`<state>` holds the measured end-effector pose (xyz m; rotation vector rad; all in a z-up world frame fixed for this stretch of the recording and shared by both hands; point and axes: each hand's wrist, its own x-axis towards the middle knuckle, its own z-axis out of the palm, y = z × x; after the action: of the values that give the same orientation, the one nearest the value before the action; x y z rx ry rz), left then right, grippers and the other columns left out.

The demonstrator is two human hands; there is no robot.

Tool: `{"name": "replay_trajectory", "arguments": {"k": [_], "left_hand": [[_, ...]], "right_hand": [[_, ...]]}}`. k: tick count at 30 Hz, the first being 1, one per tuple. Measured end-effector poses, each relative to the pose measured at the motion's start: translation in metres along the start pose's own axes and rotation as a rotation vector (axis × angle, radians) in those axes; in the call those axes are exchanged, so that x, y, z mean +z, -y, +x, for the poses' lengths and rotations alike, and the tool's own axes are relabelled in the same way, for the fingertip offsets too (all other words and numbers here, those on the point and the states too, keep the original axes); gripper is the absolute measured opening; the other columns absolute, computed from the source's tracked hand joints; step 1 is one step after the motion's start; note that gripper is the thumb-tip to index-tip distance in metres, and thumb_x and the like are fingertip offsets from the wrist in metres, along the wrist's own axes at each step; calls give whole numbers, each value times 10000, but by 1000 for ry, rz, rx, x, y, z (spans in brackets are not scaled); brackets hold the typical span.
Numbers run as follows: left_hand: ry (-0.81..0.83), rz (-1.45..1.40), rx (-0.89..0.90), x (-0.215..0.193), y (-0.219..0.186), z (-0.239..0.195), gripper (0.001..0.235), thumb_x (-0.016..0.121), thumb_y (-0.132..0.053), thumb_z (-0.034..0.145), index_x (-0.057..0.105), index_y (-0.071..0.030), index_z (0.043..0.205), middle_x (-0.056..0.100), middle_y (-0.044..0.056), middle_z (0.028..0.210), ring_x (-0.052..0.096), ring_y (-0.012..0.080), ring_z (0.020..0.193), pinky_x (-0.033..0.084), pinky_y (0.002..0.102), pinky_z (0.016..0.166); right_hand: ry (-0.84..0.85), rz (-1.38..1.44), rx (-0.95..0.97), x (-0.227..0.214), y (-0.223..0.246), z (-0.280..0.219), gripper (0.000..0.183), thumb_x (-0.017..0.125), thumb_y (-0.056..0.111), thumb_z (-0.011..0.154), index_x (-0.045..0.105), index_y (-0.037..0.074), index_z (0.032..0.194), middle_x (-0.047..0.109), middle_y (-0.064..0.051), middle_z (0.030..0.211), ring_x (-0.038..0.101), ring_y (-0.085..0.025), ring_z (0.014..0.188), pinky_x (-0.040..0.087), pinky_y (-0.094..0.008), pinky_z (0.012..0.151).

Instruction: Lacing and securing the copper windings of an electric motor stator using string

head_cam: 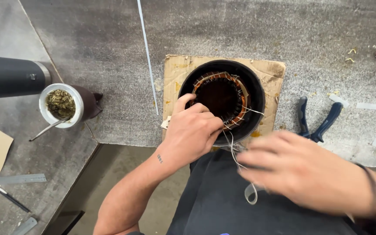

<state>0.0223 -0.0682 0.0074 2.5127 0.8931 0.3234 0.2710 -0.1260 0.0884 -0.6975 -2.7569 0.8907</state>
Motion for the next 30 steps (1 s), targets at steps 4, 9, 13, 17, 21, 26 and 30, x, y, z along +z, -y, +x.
{"name": "replay_trajectory", "arguments": {"k": [4,9,13,17,21,26,30], "left_hand": [[-52,-23,31,5,4,-3,257,679,-209,918,625,-178,668,610,-71,645,554,214,755,372,488,1061],[-79,-4,88,-1,6,-3,258,629,-198,902,563,-166,655,592,-46,626,533,230,691,417,448,946],[-80,-30,107,1,10,-5,194,617,-190,842,573,-158,656,604,-51,635,546,228,704,416,455,938],[-120,-58,176,-2,16,-9,208,598,-174,839,564,-137,637,591,-21,624,530,234,682,424,448,949],[-150,-96,221,-7,18,-9,223,592,-152,831,536,-121,617,572,-12,619,507,235,666,426,429,917],[-196,-112,207,9,22,-14,131,596,-180,817,607,-148,690,619,-13,678,578,206,767,426,417,965],[-131,-89,239,-6,21,-8,188,595,-157,819,535,-127,643,575,-25,628,537,231,707,425,431,917]], "right_hand": [[80,353,-272,-21,5,-17,358,361,197,1167,682,61,1249,655,-158,1382,624,-362,1096,444,-512,893],[-236,-311,366,-2,-17,45,165,648,298,970,761,179,986,731,9,1008,673,-219,847,523,-370,741],[82,-283,520,44,-39,56,294,647,498,930,689,217,857,637,-10,871,642,-271,769,524,-447,625],[128,-338,580,51,-46,64,231,619,387,918,651,236,747,597,29,786,653,-257,696,497,-459,486],[209,-224,679,47,-47,69,188,580,348,916,646,226,789,617,55,821,674,-256,754,484,-503,459],[78,-146,582,45,-40,49,184,589,314,926,632,194,792,600,22,808,650,-249,798,525,-422,612],[-137,-130,536,21,-29,47,172,663,297,899,665,155,996,633,-22,949,612,-233,703,465,-392,538]]}}
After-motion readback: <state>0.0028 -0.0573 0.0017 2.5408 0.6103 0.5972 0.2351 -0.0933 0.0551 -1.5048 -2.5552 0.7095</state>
